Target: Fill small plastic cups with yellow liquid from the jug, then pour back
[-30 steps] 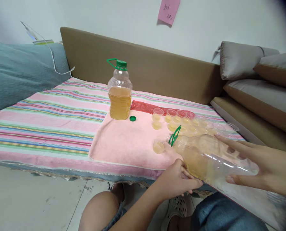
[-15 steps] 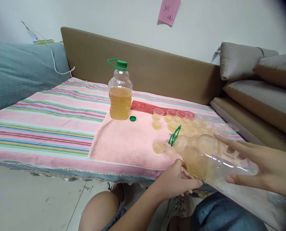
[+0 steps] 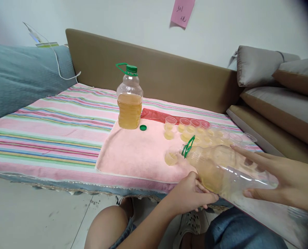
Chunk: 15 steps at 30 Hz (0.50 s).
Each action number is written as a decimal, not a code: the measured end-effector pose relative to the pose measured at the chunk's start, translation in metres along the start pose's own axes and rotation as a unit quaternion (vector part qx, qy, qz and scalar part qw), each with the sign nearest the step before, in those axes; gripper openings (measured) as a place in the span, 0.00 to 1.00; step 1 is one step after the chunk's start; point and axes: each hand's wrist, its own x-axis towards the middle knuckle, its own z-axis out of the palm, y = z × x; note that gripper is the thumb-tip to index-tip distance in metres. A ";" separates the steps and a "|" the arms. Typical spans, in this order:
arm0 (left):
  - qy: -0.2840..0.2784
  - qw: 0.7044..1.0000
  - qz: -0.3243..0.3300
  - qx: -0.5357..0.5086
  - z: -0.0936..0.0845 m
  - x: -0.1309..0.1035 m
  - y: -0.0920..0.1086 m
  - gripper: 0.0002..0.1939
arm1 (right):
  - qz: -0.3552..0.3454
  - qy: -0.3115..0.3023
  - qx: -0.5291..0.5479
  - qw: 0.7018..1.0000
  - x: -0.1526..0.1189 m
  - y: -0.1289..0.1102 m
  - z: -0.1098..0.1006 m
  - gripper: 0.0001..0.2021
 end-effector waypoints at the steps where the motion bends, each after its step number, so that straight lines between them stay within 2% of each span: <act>1: 0.000 1.000 -0.002 0.001 0.000 0.000 0.000 0.26 | -0.001 -0.015 -0.007 1.000 0.000 0.000 0.000 0.50; 4: 0.002 1.000 -0.005 0.002 0.000 0.001 -0.001 0.26 | 0.001 -0.061 -0.026 0.998 0.000 0.001 -0.001 0.51; 15: 0.001 1.000 0.002 -0.001 -0.001 0.002 -0.003 0.27 | 0.006 -0.057 -0.029 0.998 0.002 0.006 0.003 0.52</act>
